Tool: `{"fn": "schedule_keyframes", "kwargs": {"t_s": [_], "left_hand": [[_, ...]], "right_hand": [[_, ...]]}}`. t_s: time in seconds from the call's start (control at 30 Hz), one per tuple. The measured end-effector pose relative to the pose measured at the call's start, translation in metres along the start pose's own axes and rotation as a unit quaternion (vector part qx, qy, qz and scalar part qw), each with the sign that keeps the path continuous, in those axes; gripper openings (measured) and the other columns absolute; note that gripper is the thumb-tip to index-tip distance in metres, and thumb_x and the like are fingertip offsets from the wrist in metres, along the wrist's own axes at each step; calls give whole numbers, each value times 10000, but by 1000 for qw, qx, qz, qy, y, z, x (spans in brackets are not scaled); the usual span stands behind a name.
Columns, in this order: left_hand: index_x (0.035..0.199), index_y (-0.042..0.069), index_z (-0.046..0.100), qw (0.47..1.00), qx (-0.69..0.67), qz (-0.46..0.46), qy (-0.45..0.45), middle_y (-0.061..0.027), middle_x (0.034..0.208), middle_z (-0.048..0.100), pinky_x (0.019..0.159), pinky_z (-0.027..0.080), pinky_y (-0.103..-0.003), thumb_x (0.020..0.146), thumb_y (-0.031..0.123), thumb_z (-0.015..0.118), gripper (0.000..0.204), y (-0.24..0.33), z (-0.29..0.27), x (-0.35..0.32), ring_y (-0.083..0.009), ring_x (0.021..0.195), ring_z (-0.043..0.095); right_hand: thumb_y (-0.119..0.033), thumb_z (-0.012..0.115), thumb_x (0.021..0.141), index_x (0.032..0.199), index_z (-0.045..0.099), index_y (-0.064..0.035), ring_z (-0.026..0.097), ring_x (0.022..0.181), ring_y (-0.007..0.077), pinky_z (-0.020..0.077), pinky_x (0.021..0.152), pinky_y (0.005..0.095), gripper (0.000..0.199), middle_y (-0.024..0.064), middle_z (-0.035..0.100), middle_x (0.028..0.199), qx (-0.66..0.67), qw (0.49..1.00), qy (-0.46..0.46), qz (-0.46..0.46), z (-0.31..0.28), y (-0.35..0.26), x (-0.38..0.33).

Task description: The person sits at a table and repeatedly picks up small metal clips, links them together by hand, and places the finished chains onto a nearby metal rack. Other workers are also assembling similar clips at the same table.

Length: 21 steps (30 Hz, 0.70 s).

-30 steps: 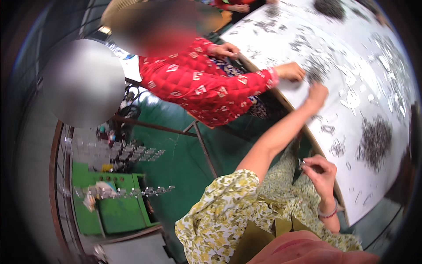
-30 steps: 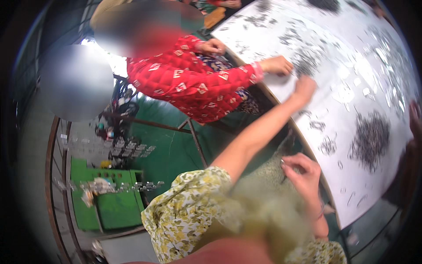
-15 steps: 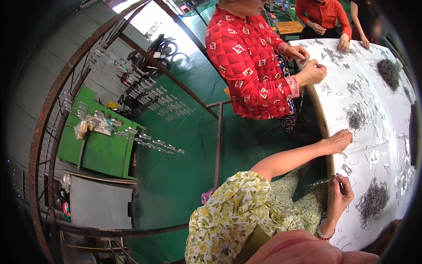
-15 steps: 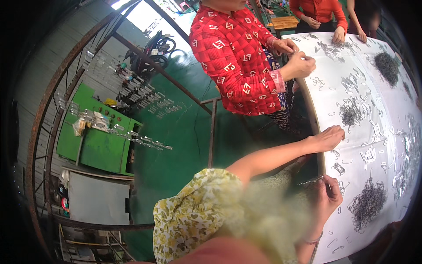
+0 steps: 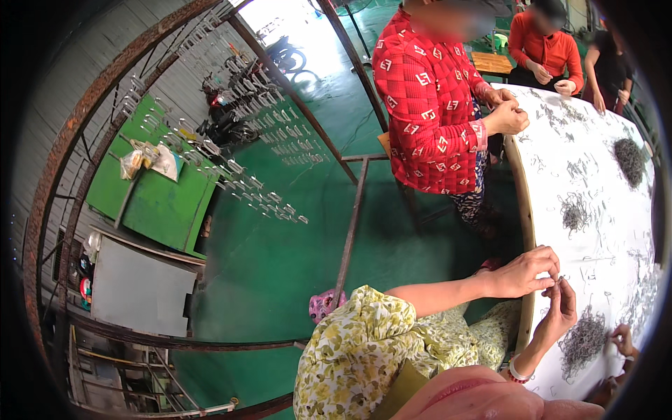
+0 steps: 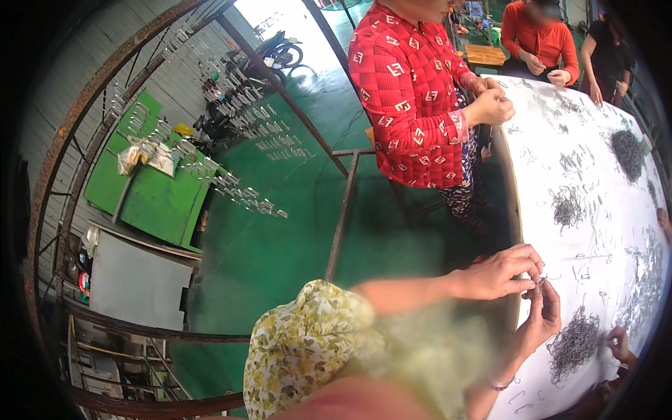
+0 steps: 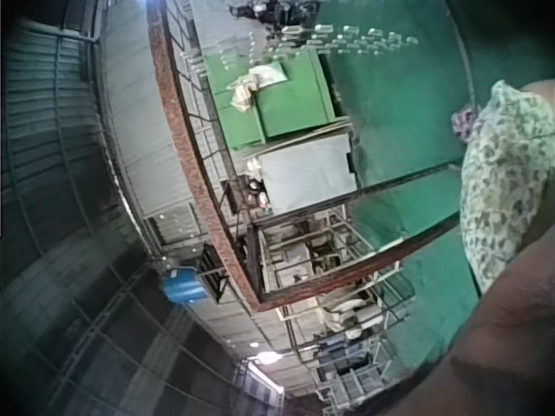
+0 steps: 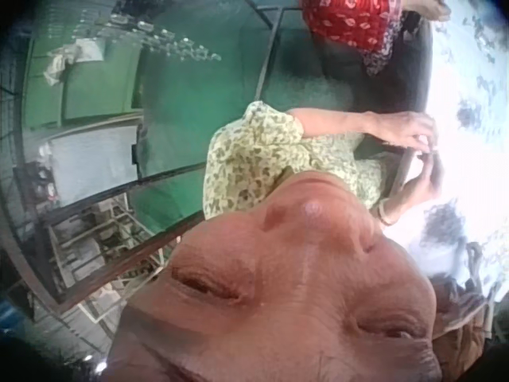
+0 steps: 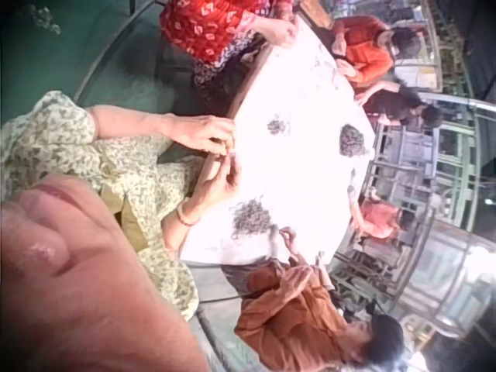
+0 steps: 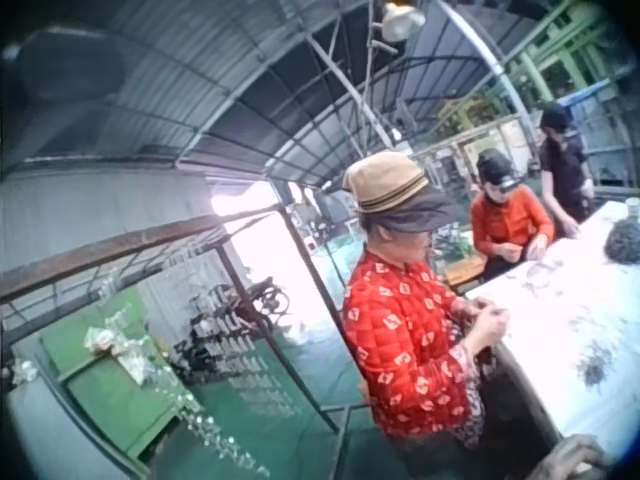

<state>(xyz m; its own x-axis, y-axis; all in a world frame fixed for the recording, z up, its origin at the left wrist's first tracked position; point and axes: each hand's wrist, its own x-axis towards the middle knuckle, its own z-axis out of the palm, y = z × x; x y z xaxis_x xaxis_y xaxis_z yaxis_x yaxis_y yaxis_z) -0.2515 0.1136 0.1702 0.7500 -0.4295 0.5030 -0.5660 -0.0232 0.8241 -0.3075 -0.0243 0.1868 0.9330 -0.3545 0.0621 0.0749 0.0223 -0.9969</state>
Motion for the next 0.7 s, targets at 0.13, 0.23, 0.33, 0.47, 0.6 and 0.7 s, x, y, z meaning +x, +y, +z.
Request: {"fn": "schedule_keyframes", "kwargs": {"t_s": [0.13, 0.23, 0.33, 0.47, 0.6, 0.7], "left_hand": [[908, -8, 546, 996, 20, 35, 74, -108, 991, 541, 810, 469, -359, 863, 53, 602, 94, 5, 11, 1, -257, 952, 545], [919, -12, 534, 995, -18, -6, 97, -115, 908, 552, 763, 483, -360, 879, 64, 599, 108, 11, 13, 4, -274, 846, 568], [934, -8, 533, 985, -50, 49, 160, -109, 830, 589, 693, 494, -330, 912, 38, 571, 64, 27, 4, 15, -226, 767, 613], [953, -4, 537, 967, -47, 116, 220, -83, 823, 633, 707, 492, -270, 942, 25, 538, 31, 79, -54, 28, -122, 801, 617], [1027, 4, 509, 953, -69, 174, 237, -38, 879, 595, 735, 449, -234, 967, 43, 507, 72, 134, -122, 30, -86, 829, 581], [1054, 12, 474, 931, -5, 245, 271, -75, 881, 622, 615, 502, -243, 959, 119, 552, 163, 178, -160, 23, -117, 799, 621]], "right_hand": [[-4, 647, 821, 939, 667, 88, 606, 721, 183, 492, 718, 293, 151, 122, 670, 820, -17, 999, 7, -42, 0, 0, 3], [-8, 639, 834, 946, 667, 90, 608, 703, 195, 503, 702, 303, 152, 131, 673, 841, -110, 987, -21, -120, 3, -11, -1], [-15, 634, 839, 1003, 657, 89, 612, 695, 198, 514, 684, 314, 196, 130, 676, 855, -116, 956, -2, -270, 3, -9, 13], [-50, 604, 878, 1121, 616, 86, 616, 721, 193, 516, 715, 316, 279, 121, 679, 877, 5, 971, 41, -235, 17, -32, 19], [-153, 555, 939, 1170, 617, 35, 620, 757, 178, 509, 739, 319, 304, 113, 680, 888, -180, 951, -14, -251, 13, -28, 30], [-188, 525, 961, 1178, 622, 11, 627, 783, 181, 506, 755, 330, 310, 112, 688, 900, -200, 950, -160, -176, 37, 0, 39]]}}
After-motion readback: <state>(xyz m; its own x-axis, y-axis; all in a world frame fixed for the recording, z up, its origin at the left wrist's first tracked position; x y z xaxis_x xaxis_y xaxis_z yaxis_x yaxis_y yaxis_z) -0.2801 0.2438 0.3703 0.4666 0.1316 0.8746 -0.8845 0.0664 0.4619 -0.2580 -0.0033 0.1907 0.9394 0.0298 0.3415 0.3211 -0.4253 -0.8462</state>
